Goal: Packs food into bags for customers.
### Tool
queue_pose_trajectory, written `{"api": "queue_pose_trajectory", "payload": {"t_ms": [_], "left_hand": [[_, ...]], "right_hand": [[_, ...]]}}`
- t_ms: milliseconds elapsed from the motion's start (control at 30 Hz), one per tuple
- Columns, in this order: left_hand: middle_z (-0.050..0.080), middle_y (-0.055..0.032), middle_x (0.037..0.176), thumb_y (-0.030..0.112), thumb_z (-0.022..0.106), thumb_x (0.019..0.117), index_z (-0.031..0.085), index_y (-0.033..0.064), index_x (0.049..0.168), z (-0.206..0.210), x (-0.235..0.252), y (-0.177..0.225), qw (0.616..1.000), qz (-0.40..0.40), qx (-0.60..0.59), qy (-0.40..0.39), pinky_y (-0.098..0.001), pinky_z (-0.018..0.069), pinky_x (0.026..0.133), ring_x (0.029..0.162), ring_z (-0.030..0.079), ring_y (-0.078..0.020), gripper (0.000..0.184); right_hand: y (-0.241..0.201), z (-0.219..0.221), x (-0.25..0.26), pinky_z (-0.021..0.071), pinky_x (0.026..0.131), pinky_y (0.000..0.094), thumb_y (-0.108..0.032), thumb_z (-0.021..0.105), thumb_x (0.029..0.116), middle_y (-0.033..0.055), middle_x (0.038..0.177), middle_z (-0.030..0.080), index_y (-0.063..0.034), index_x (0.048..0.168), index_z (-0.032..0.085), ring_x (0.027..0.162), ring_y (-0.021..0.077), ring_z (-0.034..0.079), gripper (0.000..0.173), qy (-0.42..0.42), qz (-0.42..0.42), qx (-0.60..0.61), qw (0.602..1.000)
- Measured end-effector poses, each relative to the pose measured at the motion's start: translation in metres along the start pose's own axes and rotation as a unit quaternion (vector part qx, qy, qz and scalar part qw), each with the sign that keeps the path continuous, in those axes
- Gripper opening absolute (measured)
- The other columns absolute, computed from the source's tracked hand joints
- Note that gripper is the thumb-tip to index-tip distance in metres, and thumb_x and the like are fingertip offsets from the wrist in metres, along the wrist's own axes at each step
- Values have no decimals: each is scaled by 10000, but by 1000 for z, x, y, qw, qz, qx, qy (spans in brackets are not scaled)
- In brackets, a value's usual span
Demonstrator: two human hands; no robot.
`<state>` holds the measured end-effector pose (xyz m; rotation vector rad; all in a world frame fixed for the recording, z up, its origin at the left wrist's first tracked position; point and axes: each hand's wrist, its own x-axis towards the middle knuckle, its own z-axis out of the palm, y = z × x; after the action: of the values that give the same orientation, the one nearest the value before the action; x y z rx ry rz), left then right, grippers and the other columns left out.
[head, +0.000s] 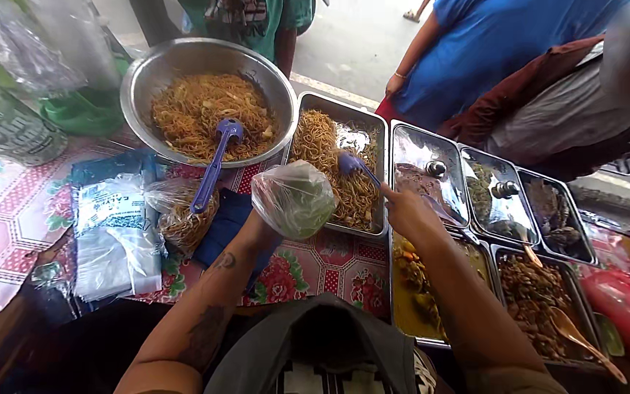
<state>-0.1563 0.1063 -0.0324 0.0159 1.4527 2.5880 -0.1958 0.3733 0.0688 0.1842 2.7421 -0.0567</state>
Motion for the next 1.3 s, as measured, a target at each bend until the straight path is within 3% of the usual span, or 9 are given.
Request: {"api": "queue_pose_trajectory", "payload": {"t_ms": [200,367,633,700,767,867,1033,1133,1300], "left_hand": [[686,42,1034,196,293,1093,548,177,1240,10,-4,10,999,7,10,31,-289,577,857,970,665,-63,295],[653,42,1031,216,214,1110,511,174,1259,13,-6,18,998,-11,-5,57,-276,560,851,950,645,-55,334],[640,19,1119,225,262,1114,484,167,1334,11,2,11,998,-25,21,50,-300,551,875,1012,630,-70,318],[644,13,1122,230,275,1113,483,163,1333,5,4,8,999,-20,14,45,-314,553,886,1022,634,-82,310],[652,9,1152,294,270,1116,469,171,1366,1,7,5,999,-4,23,35,-336,561,893,1044,642,-101,343],[621,3,1286,345,250,1118,428,179,1468,-2,10,3,998,28,57,14,-355,541,974,1152,612,-100,427],[614,-30,1233,276,259,1127,406,147,1452,10,23,11,997,11,60,52,-347,547,920,1080,620,-111,380],[632,-64,1156,218,330,1116,433,121,1409,15,37,8,996,0,46,81,-366,565,833,995,644,-149,325],[629,-103,1245,338,306,1127,369,172,1505,30,59,5,995,-18,63,78,-430,575,823,1035,656,-215,417]], "right_hand": [[33,9,51,463,948,711,-101,525,1035,298,1241,663,-156,1527,514,1152,506,627,495,115,-15,83,990],[23,5,7,433,1057,612,-133,498,1074,274,1323,631,-137,1569,440,1232,443,600,499,11,-32,97,995],[17,38,-5,420,1106,571,-77,420,1079,302,1402,565,-19,1568,382,1302,430,561,494,33,40,161,986],[-2,51,-19,483,999,526,-117,374,1104,279,1316,608,-34,1581,354,1136,373,637,485,-19,37,204,978],[-25,57,-30,518,736,393,-160,350,1125,179,1054,623,-49,1566,368,788,227,607,455,-54,31,272,960],[-45,58,-30,410,434,216,-173,360,1135,22,718,504,-40,1525,391,467,70,445,413,-80,45,509,856],[-18,54,-13,365,380,96,-217,349,1130,-45,670,480,-85,1104,497,418,-32,393,200,-161,51,775,609],[-2,54,-16,365,369,86,-222,312,1133,-50,663,491,-95,1027,501,400,-42,392,251,-183,33,811,554],[16,42,-25,384,373,85,-217,288,1137,-41,679,502,-94,1072,489,406,-41,408,244,-173,-17,828,533]]}}
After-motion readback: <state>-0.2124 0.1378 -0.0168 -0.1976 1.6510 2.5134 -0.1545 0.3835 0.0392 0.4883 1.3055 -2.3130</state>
